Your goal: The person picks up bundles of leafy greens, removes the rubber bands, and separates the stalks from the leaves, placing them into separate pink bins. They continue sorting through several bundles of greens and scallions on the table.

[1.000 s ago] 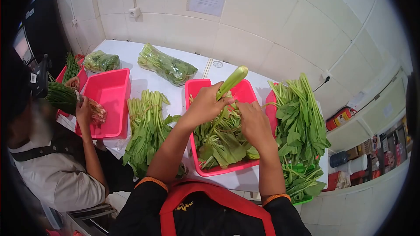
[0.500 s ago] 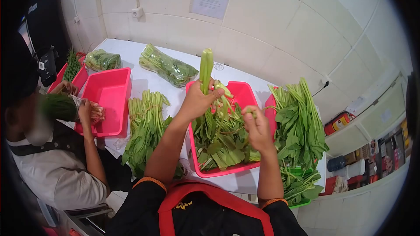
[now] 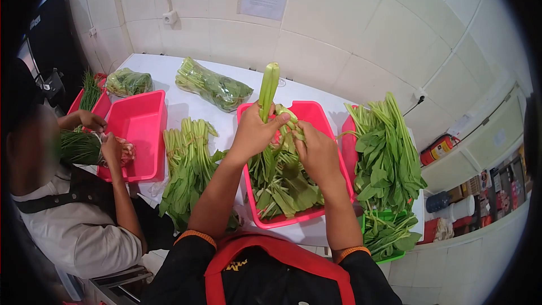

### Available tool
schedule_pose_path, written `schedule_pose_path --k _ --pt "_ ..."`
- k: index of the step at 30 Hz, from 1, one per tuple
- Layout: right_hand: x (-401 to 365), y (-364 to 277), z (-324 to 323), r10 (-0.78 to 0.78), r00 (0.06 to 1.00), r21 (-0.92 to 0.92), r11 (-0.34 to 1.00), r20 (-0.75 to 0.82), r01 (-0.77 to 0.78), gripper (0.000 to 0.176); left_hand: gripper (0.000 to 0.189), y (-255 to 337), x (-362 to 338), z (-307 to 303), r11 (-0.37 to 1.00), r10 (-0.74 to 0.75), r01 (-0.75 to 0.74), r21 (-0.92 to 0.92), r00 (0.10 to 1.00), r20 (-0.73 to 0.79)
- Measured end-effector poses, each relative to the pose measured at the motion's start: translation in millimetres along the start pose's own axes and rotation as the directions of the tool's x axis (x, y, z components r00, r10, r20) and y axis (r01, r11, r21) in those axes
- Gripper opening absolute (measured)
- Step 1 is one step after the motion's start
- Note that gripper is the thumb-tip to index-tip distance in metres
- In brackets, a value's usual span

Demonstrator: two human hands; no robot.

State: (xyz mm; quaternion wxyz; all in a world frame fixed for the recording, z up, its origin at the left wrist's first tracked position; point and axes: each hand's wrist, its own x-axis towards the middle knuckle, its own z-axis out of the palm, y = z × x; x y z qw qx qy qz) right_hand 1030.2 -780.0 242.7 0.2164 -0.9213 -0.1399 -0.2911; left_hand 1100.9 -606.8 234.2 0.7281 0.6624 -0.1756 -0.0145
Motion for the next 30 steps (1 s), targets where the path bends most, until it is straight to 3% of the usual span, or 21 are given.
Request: schedule_pose_path --k 2,6,9,12,13,16,18,19,22,25,30 --pt "1.7 8.4 -3.8 -0.064 0.997 0.042 0.997 0.041 0.062 0.025 0.038 -2.6 5.2 -6.9 0.994 -0.006 0.003 0.108 1.000 0.029" --pt "12.9 18.2 -32.3 -0.185 0.965 0.112 0.980 0.185 0.167 0.030 0.034 -2.8 4.0 -9.1 0.999 -0.004 -0.004 0.042 0.980 0.198" --pt "14.9 24.9 -50.1 -0.276 0.939 0.192 0.952 0.206 0.238 0.027 0.031 3.0 -3.3 -3.6 1.000 0.003 0.005 -0.030 0.965 0.263" --pt "6.4 26.4 -76.8 -0.329 0.916 0.422 0.882 0.228 0.212 0.026 0.034 -19.3 16.8 -18.3 0.988 0.104 -0.094 0.123 0.991 -0.082" --pt "-1.7 24.9 -87.5 -0.259 0.942 0.404 0.901 0.214 0.157 0.025 0.031 -5.2 18.6 -38.8 0.995 -0.078 0.080 -0.064 0.996 0.032" --pt "-11.5 16.8 -102.7 -0.062 0.987 0.386 0.923 0.150 -0.001 0.020 0.031 -3.1 16.7 -35.3 0.973 -0.012 -0.011 -0.232 0.995 -0.095" --pt "-14.6 2.9 -95.8 0.080 0.989 0.409 0.904 0.126 -0.125 0.016 0.033 -6.9 15.0 -24.8 0.947 -0.017 0.006 -0.321 0.999 -0.029" --pt "-11.7 2.3 -85.6 0.008 0.997 0.321 0.947 0.071 -0.031 0.007 0.034 -6.4 15.6 -18.7 0.932 -0.023 0.021 -0.361 1.000 -0.001" --pt "-7.3 -2.0 -56.1 0.169 0.949 0.295 0.923 0.267 -0.248 0.015 0.036 -4.8 11.0 -6.0 0.901 0.006 0.030 -0.433 0.997 0.080" --pt "-9.3 -9.9 -27.8 0.185 0.972 0.374 0.900 0.142 -0.226 0.022 0.038 4.8 -0.8 7.1 0.864 0.076 -0.002 -0.504 0.989 0.125" --pt "-5.6 -10.0 -20.7 0.130 0.987 0.368 0.917 0.091 -0.155 0.019 0.036 12.6 -8.9 11.1 0.891 0.046 0.033 -0.453 0.986 0.163"
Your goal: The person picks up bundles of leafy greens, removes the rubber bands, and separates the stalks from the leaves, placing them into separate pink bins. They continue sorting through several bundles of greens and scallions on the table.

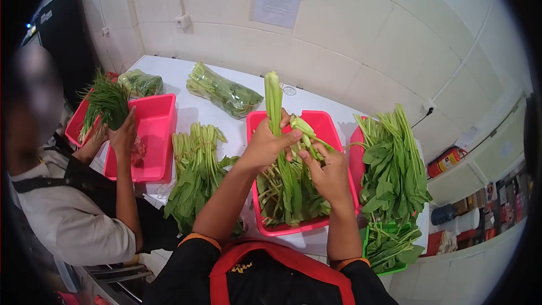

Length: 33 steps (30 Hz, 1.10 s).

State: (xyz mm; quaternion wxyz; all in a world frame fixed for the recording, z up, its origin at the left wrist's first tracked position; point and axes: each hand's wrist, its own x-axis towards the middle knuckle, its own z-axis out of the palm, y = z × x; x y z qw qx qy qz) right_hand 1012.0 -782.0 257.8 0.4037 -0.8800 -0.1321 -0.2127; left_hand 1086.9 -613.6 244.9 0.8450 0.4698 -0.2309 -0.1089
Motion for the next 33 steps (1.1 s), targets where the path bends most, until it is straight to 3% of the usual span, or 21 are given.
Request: schedule_pose_path --k 4,7,10,12,13,16,20,21,22,25,27,30,31,32,33 --pt "2.7 -1.5 -23.4 -0.084 0.982 -0.135 0.985 0.168 0.107 0.017 0.033 2.2 11.6 -28.3 0.993 0.033 -0.014 0.119 0.987 -0.154" --pt "-5.4 -17.8 -35.6 -0.055 0.987 -0.026 0.998 0.148 0.059 0.018 0.029 3.6 21.6 -43.1 0.967 0.050 0.022 0.255 0.960 -0.274" --pt "-3.3 -10.9 -49.7 -0.143 0.987 0.031 0.989 -0.074 0.146 0.020 0.028 -2.8 24.7 -41.2 0.945 0.009 0.097 0.313 0.948 -0.319" --pt "-5.3 -15.6 -73.7 -0.009 0.985 0.137 0.990 -0.171 0.033 0.023 0.032 -35.8 37.2 -52.3 0.960 0.003 0.068 0.270 0.967 -0.254" --pt "-4.2 -16.0 -84.0 0.056 0.974 0.201 0.980 -0.219 -0.011 0.025 0.038 -42.5 40.0 -58.4 0.968 -0.102 0.137 0.212 0.980 -0.168" --pt "-4.3 3.8 -117.9 0.023 0.904 0.319 0.939 -0.427 0.127 0.029 0.040 -67.4 34.9 -59.0 0.968 -0.177 0.215 0.130 0.950 -0.258" --pt "-18.7 10.9 -171.9 0.065 0.772 0.425 0.863 -0.632 0.275 0.030 0.042 -73.1 36.6 -70.6 0.919 -0.061 0.127 0.374 0.981 -0.182" --pt "-30.4 9.5 -189.3 0.079 0.752 0.412 0.871 -0.654 0.266 0.030 0.039 -67.8 35.8 -62.1 0.983 -0.075 0.109 0.146 0.973 -0.220" --pt "-42.8 10.7 -208.1 0.090 0.727 0.393 0.882 -0.681 0.259 0.031 0.036 -49.8 33.1 -58.8 0.992 -0.116 0.122 0.041 0.984 -0.136" --pt "-79.3 28.7 -263.0 0.079 0.732 0.466 0.816 -0.677 0.343 0.030 0.036 -22.8 34.3 -57.9 0.989 -0.113 0.124 0.077 0.985 -0.132" --pt "-102.0 36.0 -283.8 0.129 0.681 0.466 0.818 -0.721 0.338 0.029 0.029 -10.8 35.5 -54.4 0.988 -0.097 0.088 -0.131 0.993 -0.070" --pt "-163.1 93.8 -340.9 0.314 0.596 0.516 0.833 -0.739 0.201 0.026 0.025 7.2 37.6 -59.5 0.914 -0.014 0.072 -0.400 0.989 0.146" --pt "-199.2 136.9 -365.4 0.363 0.622 0.575 0.799 -0.694 0.176 0.022 0.023 10.3 39.3 -63.0 0.907 -0.001 0.073 -0.415 0.985 0.171" --pt "-230.9 175.5 -378.1 0.489 0.547 0.606 0.795 -0.680 0.042 0.020 0.024 11.2 41.7 -64.9 0.888 0.015 0.072 -0.454 0.982 0.186" --pt "-314.4 269.0 -431.2 0.585 0.661 0.634 0.745 -0.470 -0.209 0.028 0.025 12.3 44.1 -66.7 0.867 0.035 0.068 -0.493 0.980 0.198"
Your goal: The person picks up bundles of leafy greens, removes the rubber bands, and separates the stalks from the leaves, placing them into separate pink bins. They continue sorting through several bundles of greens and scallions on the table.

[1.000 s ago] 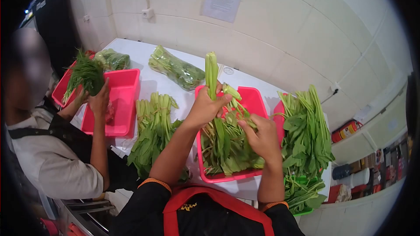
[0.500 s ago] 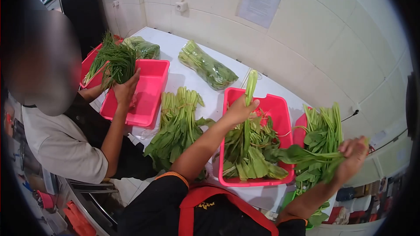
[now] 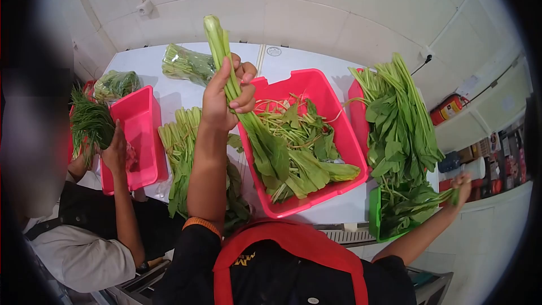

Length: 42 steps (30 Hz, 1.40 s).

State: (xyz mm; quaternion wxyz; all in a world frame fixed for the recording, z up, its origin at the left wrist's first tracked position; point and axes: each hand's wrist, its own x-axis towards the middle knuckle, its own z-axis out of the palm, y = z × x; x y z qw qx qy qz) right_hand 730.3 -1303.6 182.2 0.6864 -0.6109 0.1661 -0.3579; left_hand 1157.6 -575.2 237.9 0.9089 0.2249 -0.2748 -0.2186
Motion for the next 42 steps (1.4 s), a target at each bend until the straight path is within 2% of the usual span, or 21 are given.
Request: schedule_pose_path --k 2,3,4,5,7,10,13,15,16,17,19,21,22,23,25,27,30,33,34,39,42 --pt "-2.8 88.8 -53.1 -0.025 0.934 -0.495 0.853 -0.357 -0.166 0.040 0.026 1.6 2.1 -0.7 0.999 0.029 -0.030 -0.029 0.999 -0.031" --pt "-35.1 101.9 0.2 -0.223 0.893 -0.859 0.437 -0.391 -0.267 0.060 0.026 -0.4 3.4 0.1 0.999 0.043 -0.044 -0.012 0.996 -0.082" --pt "-46.8 147.7 -18.8 -0.166 0.824 -0.810 0.365 -0.541 -0.458 0.077 0.025 -2.0 5.8 0.9 0.998 0.063 -0.063 0.007 0.989 -0.131" --pt "-59.2 159.7 -5.8 0.012 0.822 -0.800 0.219 -0.570 -0.558 0.092 0.025 -4.6 8.1 1.7 0.998 0.068 -0.066 0.021 0.989 -0.128" --pt "-77.6 175.0 20.7 0.227 0.897 -0.912 0.073 -0.378 -0.403 0.091 0.026 -13.3 11.4 1.2 0.997 0.071 -0.066 0.047 0.990 -0.123" --pt "-94.8 210.3 43.7 -0.027 0.927 -0.903 -0.216 -0.374 -0.370 0.080 0.029 -24.1 14.6 8.8 0.990 0.059 -0.040 0.138 0.990 -0.130" --pt "-91.9 145.3 150.9 -0.314 0.725 -0.741 -0.091 -0.613 -0.666 0.067 0.029 -25.8 14.1 16.8 0.964 0.038 -0.010 0.266 0.995 -0.097" --pt "-79.2 109.4 178.0 -0.602 0.734 -0.930 0.040 -0.315 -0.366 0.053 0.028 -27.7 12.6 23.4 0.944 0.031 0.003 0.331 0.995 -0.098" --pt "-72.2 83.5 209.6 -0.695 0.709 -0.993 0.066 -0.117 -0.100 0.047 0.028 -30.0 12.9 26.4 0.934 0.031 0.018 0.356 0.991 -0.131" --pt "-70.3 55.4 252.9 -0.778 0.624 -0.984 0.055 0.064 0.170 0.042 0.030 -32.3 13.0 31.1 0.924 0.013 0.038 0.381 0.991 -0.130" --pt "-91.9 2.9 361.4 -0.783 0.620 -0.941 0.163 0.059 0.295 0.034 0.034 -36.9 14.9 44.5 0.896 -0.042 0.091 0.434 0.992 -0.121" --pt "-108.1 -23.2 435.9 -0.789 0.597 -0.775 0.284 0.146 0.564 0.028 0.034 -44.4 17.0 58.4 0.890 -0.050 0.083 0.448 0.995 -0.085" --pt "-111.8 -24.4 462.9 -0.744 0.633 -0.598 0.413 0.214 0.687 0.023 0.034 -47.8 16.5 64.3 0.887 -0.050 0.076 0.456 0.996 -0.068" --pt "-113.9 -24.8 488.5 -0.700 0.614 -0.446 0.448 0.364 0.775 0.022 0.034 -50.9 15.1 69.4 0.887 -0.057 0.080 0.455 0.996 -0.064" --pt "-128.8 -22.9 537.6 -0.477 0.620 -0.324 0.565 0.622 0.759 0.028 0.035 -53.9 12.1 78.5 0.886 -0.055 0.073 0.458 0.997 -0.051" --pt "-142.3 -6.7 569.0 -0.250 0.684 -0.310 0.750 0.685 0.584 0.030 0.040 -53.8 9.6 80.7 0.873 0.011 0.021 0.488 0.998 -0.063" --pt "-152.4 1.8 590.7 -0.138 0.750 -0.295 0.862 0.646 0.412 0.030 0.042 -50.9 3.1 75.3 0.868 0.095 -0.034 0.496 0.991 -0.098" --pt "-149.0 15.0 593.4 -0.255 0.742 -0.199 0.864 0.620 0.463 0.027 0.033 -39.5 3.5 70.4 0.862 0.158 -0.067 0.503 0.978 -0.140" --pt "-146.1 13.6 590.0 -0.219 0.756 -0.228 0.870 0.618 0.438 0.025 0.031 -38.4 1.9 66.9 0.879 0.150 -0.064 0.472 0.978 -0.146" --pt "-121.3 1.7 570.3 -0.186 0.825 -0.018 0.973 0.533 0.231 0.027 0.034 -38.6 5.1 52.3 0.935 0.092 -0.033 0.354 0.984 -0.151" --pt "-104.3 -13.2 551.0 -0.135 0.884 0.066 0.991 0.448 0.118 0.032 0.028 -42.0 9.9 45.8 0.918 0.106 -0.026 0.396 0.978 -0.181"
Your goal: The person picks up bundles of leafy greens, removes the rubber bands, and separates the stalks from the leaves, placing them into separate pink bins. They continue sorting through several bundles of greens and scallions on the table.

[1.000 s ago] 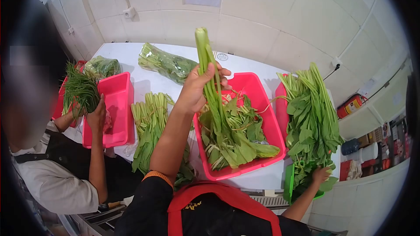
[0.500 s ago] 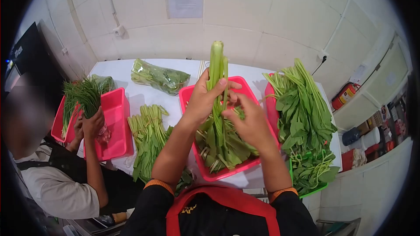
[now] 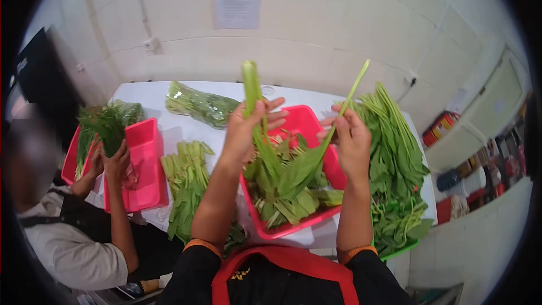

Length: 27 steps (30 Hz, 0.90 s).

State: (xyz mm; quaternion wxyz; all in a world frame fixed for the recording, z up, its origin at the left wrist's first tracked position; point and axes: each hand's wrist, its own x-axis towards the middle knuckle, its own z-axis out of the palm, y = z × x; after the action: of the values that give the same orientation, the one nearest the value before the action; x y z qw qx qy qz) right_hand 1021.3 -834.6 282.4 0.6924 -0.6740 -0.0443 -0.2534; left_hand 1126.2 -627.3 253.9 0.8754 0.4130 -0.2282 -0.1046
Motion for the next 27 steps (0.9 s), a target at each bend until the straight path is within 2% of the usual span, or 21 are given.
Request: schedule_pose_path --k 3,6,8,10,12,14,16,18,19,20,23,25,26,27 --pt "7.7 -5.9 -25.7 -0.026 0.994 0.052 0.998 -0.108 0.032 0.033 0.030 0.1 1.9 -3.5 0.999 -0.003 0.005 0.040 0.999 -0.046" --pt "8.2 -14.2 -50.1 -0.046 0.973 0.057 0.997 -0.225 0.060 0.036 0.029 -2.7 1.7 -4.1 0.993 -0.043 0.060 0.100 0.986 -0.163" --pt "-3.4 -20.9 -90.5 -0.129 0.939 -0.016 0.991 -0.320 0.130 0.038 0.030 -10.9 1.2 -14.6 0.993 -0.071 0.081 0.085 0.991 -0.115" --pt "-30.1 -36.2 -121.1 -0.205 0.851 -0.171 0.976 -0.483 0.137 0.040 0.025 -7.7 -2.6 -14.9 0.995 -0.090 0.093 0.020 0.986 -0.139" --pt "-63.7 -46.8 -165.8 -0.333 0.719 -0.377 0.920 -0.611 0.106 0.041 0.022 -3.6 -5.8 -28.4 0.994 -0.084 0.073 -0.080 0.986 -0.146" --pt "-96.6 -49.7 -200.6 -0.416 0.558 -0.483 0.875 -0.718 0.031 0.043 0.021 -1.5 -5.6 -39.9 0.988 -0.066 0.040 -0.151 0.984 -0.167" --pt "-138.1 -15.0 -279.4 -0.423 0.488 -0.540 0.833 -0.764 -0.124 0.045 0.021 -4.9 -4.0 -50.0 0.988 -0.034 0.016 -0.153 0.993 -0.117" --pt "-192.0 32.8 -359.9 -0.278 0.559 -0.570 0.683 -0.781 -0.456 0.047 0.021 -5.6 -3.8 -51.7 0.993 -0.015 0.001 -0.120 0.993 -0.116" --pt "-230.7 73.6 -410.6 -0.184 0.646 -0.668 0.301 -0.741 -0.681 0.045 0.022 -5.0 -4.3 -43.4 0.996 -0.011 -0.001 -0.085 0.990 -0.140" --pt "-253.9 98.8 -441.7 -0.061 0.686 -0.672 -0.154 -0.725 -0.724 0.044 0.022 -6.2 -4.7 -36.3 0.999 -0.006 -0.003 -0.052 0.986 -0.165" --pt "-244.9 95.5 -366.6 -0.305 0.693 -0.616 -0.318 -0.653 -0.721 0.036 0.023 -12.4 -2.4 -26.9 0.998 0.046 -0.048 -0.031 0.997 -0.060" --pt "-214.1 70.9 -314.1 -0.448 0.699 -0.780 -0.006 -0.557 -0.625 0.030 0.025 -16.6 -3.6 -15.0 1.000 0.020 -0.020 0.000 1.000 -0.018" --pt "-191.9 57.4 -283.7 -0.524 0.672 -0.834 0.152 -0.523 -0.531 0.028 0.025 -18.7 -4.9 -4.6 1.000 -0.006 0.006 0.017 1.000 -0.006" --pt "-168.5 42.9 -245.2 -0.498 0.678 -0.840 0.344 -0.541 -0.419 0.024 0.025 -20.3 -6.3 5.5 0.999 -0.031 0.031 0.035 0.999 0.008"
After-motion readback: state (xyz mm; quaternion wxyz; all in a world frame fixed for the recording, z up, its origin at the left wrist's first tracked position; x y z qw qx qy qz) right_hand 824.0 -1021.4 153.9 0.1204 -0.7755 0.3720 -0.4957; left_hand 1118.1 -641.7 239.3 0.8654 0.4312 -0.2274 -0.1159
